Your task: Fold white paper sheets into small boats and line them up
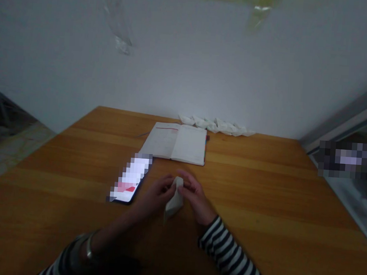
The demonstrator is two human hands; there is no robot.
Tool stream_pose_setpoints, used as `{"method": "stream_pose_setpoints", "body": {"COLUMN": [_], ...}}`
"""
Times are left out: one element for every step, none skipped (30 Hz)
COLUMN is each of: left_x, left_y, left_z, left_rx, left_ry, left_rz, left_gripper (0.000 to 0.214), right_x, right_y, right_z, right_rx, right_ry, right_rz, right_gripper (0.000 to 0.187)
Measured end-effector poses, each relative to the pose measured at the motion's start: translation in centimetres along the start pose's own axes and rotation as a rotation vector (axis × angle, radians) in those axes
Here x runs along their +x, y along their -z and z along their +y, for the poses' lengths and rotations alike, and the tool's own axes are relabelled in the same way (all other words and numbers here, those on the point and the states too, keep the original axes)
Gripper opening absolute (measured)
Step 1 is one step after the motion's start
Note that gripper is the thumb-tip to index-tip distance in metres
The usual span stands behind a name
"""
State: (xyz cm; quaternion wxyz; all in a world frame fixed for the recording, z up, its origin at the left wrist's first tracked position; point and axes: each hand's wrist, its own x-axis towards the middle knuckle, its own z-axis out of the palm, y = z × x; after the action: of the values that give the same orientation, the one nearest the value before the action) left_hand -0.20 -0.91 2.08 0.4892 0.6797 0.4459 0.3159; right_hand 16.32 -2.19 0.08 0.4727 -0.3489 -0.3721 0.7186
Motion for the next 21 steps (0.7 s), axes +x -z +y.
{"method": "stream_pose_setpoints", "body": {"left_x": [-0.1,-0.2,-0.4,-0.5,-0.6,-0.7,-0.8,-0.9,-0.9,-1.0,-0.9,-0.9,-0.8,-0.6,-0.5,-0.2,0.0,0.3,0.6,1.0,1.3], "left_y": [0.1,0.2,0.2,0.3,0.3,0.3,0.2,0.2,0.2,0.1,0.1,0.0,0.0,0.0,0.0,0.0,0.1,0.2,0.3,0.4,0.5], "left_z": [0.2,0.5,0.9,1.3,1.7,2.1,2.4,2.7,3.0,3.2,3.3,3.5,3.7,3.8,3.9,4.1,4.2,4.3,4.4,4.5,4.6], "left_rx": [0.068,0.126,0.177,0.227,0.278,0.33,0.38,0.43,0.479,0.53,0.582,0.631,0.674,0.708,0.733,0.75,0.758,0.759,0.753,0.742,0.73], "left_ry": [-0.021,-0.039,-0.052,-0.058,-0.056,-0.051,-0.046,-0.041,-0.037,-0.032,-0.023,-0.014,-0.007,-0.004,-0.001,0.005,0.013,0.023,0.032,0.038,0.04], "left_rz": [-0.013,-0.032,-0.047,-0.056,-0.062,-0.065,-0.072,-0.08,-0.087,-0.093,-0.097,-0.098,-0.098,-0.096,-0.095,-0.092,-0.087,-0.083,-0.081,-0.077,-0.073], "left_gripper": [0.024,0.024,0.022,0.021,0.02,0.02,0.021,0.022,0.024,0.027,0.03,0.033,0.037,0.039,0.041,0.042,0.042,0.041,0.039,0.036,0.034], "right_x": [0.0,0.0,0.0,0.0,0.0,0.0,0.0,0.0,0.0,0.1,0.2,0.4,0.6,0.8,1.1,1.4,1.7,2.0,2.4,2.8,3.1], "right_y": [-0.1,-0.2,-0.3,-0.3,-0.3,-0.3,-0.3,-0.4,-0.4,-0.5,-0.6,-0.7,-0.9,-1.0,-1.1,-1.2,-1.3,-1.4,-1.5,-1.6,-1.5], "right_z": [0.0,0.0,0.0,0.1,0.2,0.3,0.3,0.4,0.4,0.3,0.2,0.1,0.0,-0.1,-0.2,-0.2,-0.3,-0.4,-0.5,-0.6,-0.7], "right_rx": [0.004,0.0,-0.01,-0.023,-0.036,-0.049,-0.057,-0.058,-0.052,-0.04,-0.023,-0.004,0.014,0.03,0.04,0.041,0.032,0.012,-0.015,-0.046,-0.076], "right_ry": [0.011,0.019,0.021,0.018,0.007,-0.008,-0.022,-0.036,-0.047,-0.058,-0.071,-0.082,-0.097,-0.11,-0.112,-0.103,-0.082,-0.049,-0.013,0.019,0.039], "right_rz": [0.027,0.049,0.062,0.07,0.076,0.083,0.096,0.112,0.129,0.145,0.159,0.175,0.19,0.207,0.231,0.257,0.284,0.306,0.322,0.33,0.327], "right_gripper": [0.05,0.049,0.048,0.049,0.05,0.051,0.051,0.05,0.049,0.046,0.043,0.041,0.039,0.037,0.036,0.035,0.034,0.033,0.034,0.035,0.036]}}
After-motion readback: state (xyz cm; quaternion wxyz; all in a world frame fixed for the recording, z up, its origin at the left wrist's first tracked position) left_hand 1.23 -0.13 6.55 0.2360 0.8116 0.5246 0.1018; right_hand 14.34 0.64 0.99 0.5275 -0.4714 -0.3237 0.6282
